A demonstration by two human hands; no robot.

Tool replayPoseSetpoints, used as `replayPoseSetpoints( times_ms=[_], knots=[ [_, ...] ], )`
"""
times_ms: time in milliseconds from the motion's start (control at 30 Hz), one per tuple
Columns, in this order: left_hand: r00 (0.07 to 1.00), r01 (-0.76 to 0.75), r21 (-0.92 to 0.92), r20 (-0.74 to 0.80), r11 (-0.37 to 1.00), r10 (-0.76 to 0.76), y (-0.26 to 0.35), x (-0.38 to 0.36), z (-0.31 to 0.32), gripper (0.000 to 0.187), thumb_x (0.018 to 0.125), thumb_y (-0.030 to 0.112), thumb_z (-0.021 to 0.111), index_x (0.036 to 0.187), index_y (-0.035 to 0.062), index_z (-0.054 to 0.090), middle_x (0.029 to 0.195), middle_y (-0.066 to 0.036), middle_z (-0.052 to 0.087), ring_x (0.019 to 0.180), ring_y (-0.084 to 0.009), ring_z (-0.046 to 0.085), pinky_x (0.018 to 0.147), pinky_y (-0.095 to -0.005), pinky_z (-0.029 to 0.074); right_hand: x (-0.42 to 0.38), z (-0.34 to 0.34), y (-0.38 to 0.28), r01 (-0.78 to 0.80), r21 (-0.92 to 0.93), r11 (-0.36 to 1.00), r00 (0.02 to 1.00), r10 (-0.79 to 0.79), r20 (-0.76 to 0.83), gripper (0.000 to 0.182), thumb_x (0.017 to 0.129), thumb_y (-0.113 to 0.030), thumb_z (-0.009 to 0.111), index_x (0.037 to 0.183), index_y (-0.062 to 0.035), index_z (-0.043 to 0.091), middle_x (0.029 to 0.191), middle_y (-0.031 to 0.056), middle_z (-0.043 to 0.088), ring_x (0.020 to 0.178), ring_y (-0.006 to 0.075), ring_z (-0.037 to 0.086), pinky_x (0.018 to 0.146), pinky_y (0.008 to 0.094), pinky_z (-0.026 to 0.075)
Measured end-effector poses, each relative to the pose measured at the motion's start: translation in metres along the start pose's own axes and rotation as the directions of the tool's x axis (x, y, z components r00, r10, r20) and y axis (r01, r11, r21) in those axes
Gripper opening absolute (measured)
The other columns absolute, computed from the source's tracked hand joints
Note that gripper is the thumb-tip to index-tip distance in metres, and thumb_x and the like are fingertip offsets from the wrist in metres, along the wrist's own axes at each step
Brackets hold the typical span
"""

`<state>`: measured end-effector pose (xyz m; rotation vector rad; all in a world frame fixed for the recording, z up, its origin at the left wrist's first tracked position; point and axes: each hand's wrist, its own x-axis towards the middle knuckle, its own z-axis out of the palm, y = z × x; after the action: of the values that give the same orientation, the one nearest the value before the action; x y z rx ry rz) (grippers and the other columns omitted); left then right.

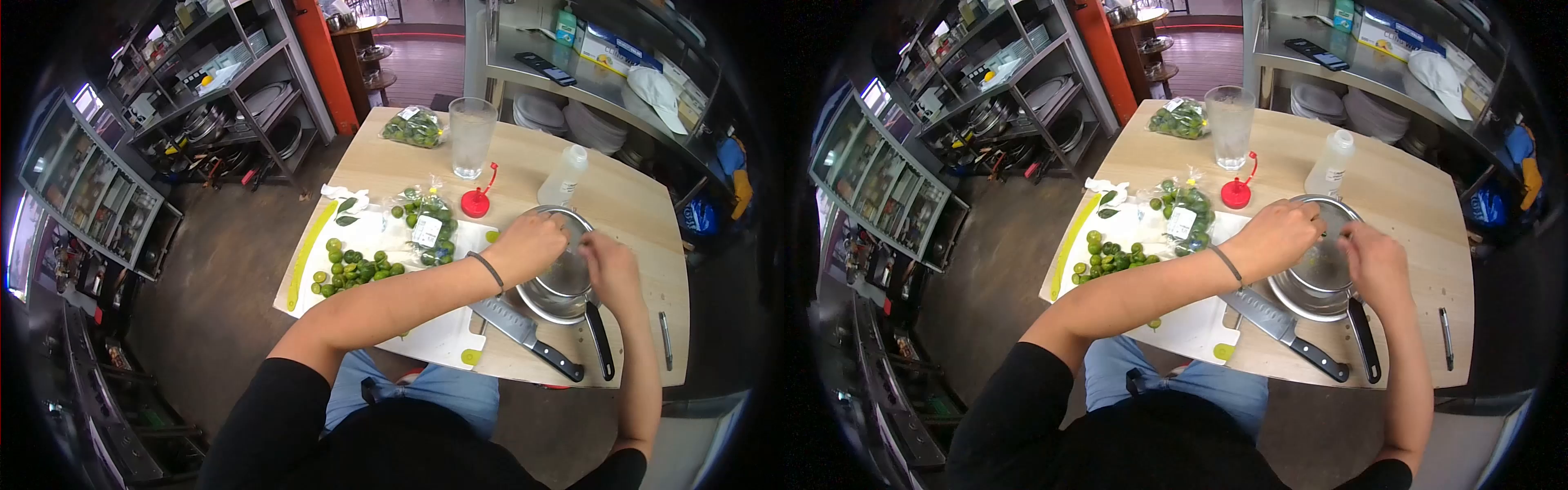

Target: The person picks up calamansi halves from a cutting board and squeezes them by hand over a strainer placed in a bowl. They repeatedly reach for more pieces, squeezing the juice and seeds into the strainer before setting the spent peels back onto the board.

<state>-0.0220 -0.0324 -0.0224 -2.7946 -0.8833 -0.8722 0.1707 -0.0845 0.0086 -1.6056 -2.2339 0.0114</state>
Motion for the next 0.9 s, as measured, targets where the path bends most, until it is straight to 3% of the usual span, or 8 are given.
replayPoseSetpoints(
  times_ms=[33, 200, 267, 367, 533, 667, 800, 900],
  knots=[
    [1.000, 0.003, 0.003, 0.001, 1.000, -0.003, -0.003, -0.006, -0.001, 0.011, 0.082, 0.014, 0.066, 0.088, 0.0051, 0.068, 0.090, -0.010, 0.064, 0.084, -0.0279, 0.065, 0.078, -0.0379, 0.053, 0.001, 0.002, 0.001, 0.063, -0.083, 0.995, 0.993, -0.054, 0.107, 0.011, 0.086, -0.016, 0.066, 0.092, -0.0063, 0.065, 0.085, 0.0134, 0.068, 0.078, 0.0337, 0.065, 0.069, 0.0451, 0.050],
    [0.986, 0.150, -0.125, 0.095, 0.981, -0.139, -0.049, -0.058, -0.067, 0.019, 0.083, 0.016, 0.068, 0.099, 0.0051, 0.070, 0.097, -0.012, 0.063, 0.093, -0.0288, 0.063, 0.080, -0.0381, 0.052, 0.032, -0.010, -0.035, 0.071, 0.062, 0.996, 0.994, -0.076, 0.072, 0.014, 0.087, -0.018, 0.065, 0.091, -0.0049, 0.066, 0.090, 0.0124, 0.067, 0.080, 0.0328, 0.065, 0.070, 0.0441, 0.051],
    [0.957, 0.272, -0.082, 0.129, 0.959, -0.261, -0.083, -0.092, -0.106, 0.022, 0.082, 0.017, 0.070, 0.101, 0.0047, 0.071, 0.098, -0.013, 0.066, 0.091, -0.0292, 0.065, 0.080, -0.0384, 0.052, 0.053, -0.001, -0.061, 0.283, 0.124, 0.951, 0.953, -0.293, 0.076, 0.017, 0.087, -0.021, 0.065, 0.093, -0.0053, 0.066, 0.093, 0.0119, 0.067, 0.082, 0.0323, 0.066, 0.072, 0.0439, 0.052],
    [0.829, 0.522, -0.018, 0.248, 0.853, -0.502, -0.124, -0.140, -0.146, 0.023, 0.079, 0.017, 0.073, 0.098, 0.0044, 0.073, 0.093, -0.014, 0.070, 0.082, -0.0301, 0.068, 0.078, -0.0396, 0.053, 0.082, 0.033, -0.120, 0.422, 0.155, 0.893, 0.867, -0.448, 0.219, 0.017, 0.086, -0.020, 0.066, 0.093, -0.0051, 0.065, 0.091, 0.0113, 0.067, 0.085, 0.0315, 0.066, 0.073, 0.0434, 0.053],
    [0.770, 0.587, 0.095, 0.241, 0.804, -0.590, -0.163, -0.201, -0.133, 0.022, 0.077, 0.016, 0.075, 0.095, 0.0050, 0.073, 0.090, -0.013, 0.071, 0.082, -0.0307, 0.068, 0.077, -0.0398, 0.054, 0.135, 0.114, -0.203, 0.610, 0.161, 0.776, 0.744, -0.631, 0.220, 0.020, 0.086, -0.024, 0.066, 0.094, -0.0062, 0.065, 0.092, 0.0100, 0.066, 0.086, 0.0309, 0.066, 0.071, 0.0429, 0.054],
    [0.759, 0.624, 0.062, 0.191, 0.779, -0.623, -0.167, -0.220, -0.123, 0.021, 0.076, 0.017, 0.075, 0.094, 0.0061, 0.073, 0.091, -0.012, 0.071, 0.087, -0.0307, 0.067, 0.079, -0.0398, 0.053, 0.151, 0.158, -0.231, 0.665, -0.008, 0.747, 0.723, -0.641, 0.256, 0.023, 0.086, -0.025, 0.066, 0.097, -0.0057, 0.067, 0.092, 0.0103, 0.066, 0.082, 0.0291, 0.068, 0.069, 0.0412, 0.056],
    [0.771, 0.632, 0.044, 0.064, 0.774, -0.633, -0.162, -0.235, -0.129, 0.025, 0.077, 0.022, 0.076, 0.093, 0.0036, 0.073, 0.092, -0.013, 0.069, 0.087, -0.0321, 0.066, 0.078, -0.0398, 0.052, 0.149, 0.159, -0.231, 0.616, -0.002, 0.788, 0.758, -0.591, 0.276, 0.023, 0.087, -0.025, 0.065, 0.099, -0.0059, 0.068, 0.096, 0.0107, 0.068, 0.084, 0.0293, 0.068, 0.073, 0.0413, 0.056],
    [0.728, 0.686, 0.014, -0.019, 0.727, -0.686, -0.152, -0.247, -0.144, 0.030, 0.079, 0.027, 0.077, 0.092, 0.0005, 0.073, 0.092, -0.016, 0.069, 0.083, -0.0329, 0.067, 0.076, -0.0397, 0.053, 0.132, 0.110, -0.217, 0.530, 0.226, 0.818, 0.806, -0.568, 0.165, 0.024, 0.089, -0.025, 0.064, 0.104, -0.0072, 0.069, 0.096, 0.0105, 0.069, 0.085, 0.0299, 0.066, 0.078, 0.0413, 0.053]
  ],
)
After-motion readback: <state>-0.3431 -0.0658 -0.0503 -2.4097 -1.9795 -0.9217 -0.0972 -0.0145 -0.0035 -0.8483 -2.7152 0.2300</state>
